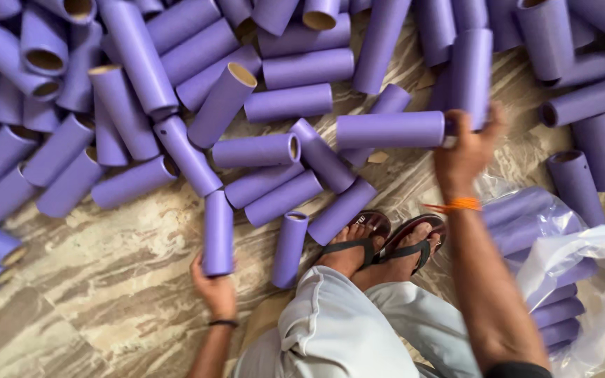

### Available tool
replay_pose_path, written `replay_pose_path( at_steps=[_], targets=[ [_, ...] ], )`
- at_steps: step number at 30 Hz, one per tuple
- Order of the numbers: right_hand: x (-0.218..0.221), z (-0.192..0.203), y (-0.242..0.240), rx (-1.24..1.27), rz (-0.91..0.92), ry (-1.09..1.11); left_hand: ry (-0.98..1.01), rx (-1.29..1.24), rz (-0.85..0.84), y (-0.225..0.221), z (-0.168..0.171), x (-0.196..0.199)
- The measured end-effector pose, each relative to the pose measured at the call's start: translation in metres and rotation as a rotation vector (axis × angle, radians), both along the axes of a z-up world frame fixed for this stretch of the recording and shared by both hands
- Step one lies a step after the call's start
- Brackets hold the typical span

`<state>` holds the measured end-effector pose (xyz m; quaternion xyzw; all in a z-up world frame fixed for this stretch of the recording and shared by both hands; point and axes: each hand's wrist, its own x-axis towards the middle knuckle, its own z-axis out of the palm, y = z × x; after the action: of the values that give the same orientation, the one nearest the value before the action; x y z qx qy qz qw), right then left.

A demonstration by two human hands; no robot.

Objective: The person picks up groups of purple cardboard tubes from a large pile on the floor and places them neatly into a clear plastic bag.

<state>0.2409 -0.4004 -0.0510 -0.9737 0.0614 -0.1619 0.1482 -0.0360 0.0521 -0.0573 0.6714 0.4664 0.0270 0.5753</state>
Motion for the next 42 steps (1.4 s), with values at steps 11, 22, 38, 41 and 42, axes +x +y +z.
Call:
replay_pose_path(
  at_steps=[11, 22, 38, 41, 42],
  targets=[
    [-0.049, 0.017, -0.016, 0.082, 0.217, 0.046, 0.086, -0.882, -0.012, -0.048, -0.03, 0.008],
    [-0.13, 0.038, 0.015, -0.236, 0.367, 0.246, 0.164, -0.817, -0.067, 0.07, 0.035, 0.003],
    [-0.082, 0.088, -0.07, 1.238, -0.023, 1.092, -0.144, -0.799, -0.035, 0.06, 0.007, 0.065],
    [-0.086, 0.025, -0.007, 1.77, 0.103, 1.362, -0.25, -0.578, -0.305, 0.058, -0.004, 0.104],
    [-0.084, 0.009, 0.012, 1.602, 0.009, 1.44, -0.204, -0.596, -0.294, 0.052, -0.009, 0.119]
  ],
)
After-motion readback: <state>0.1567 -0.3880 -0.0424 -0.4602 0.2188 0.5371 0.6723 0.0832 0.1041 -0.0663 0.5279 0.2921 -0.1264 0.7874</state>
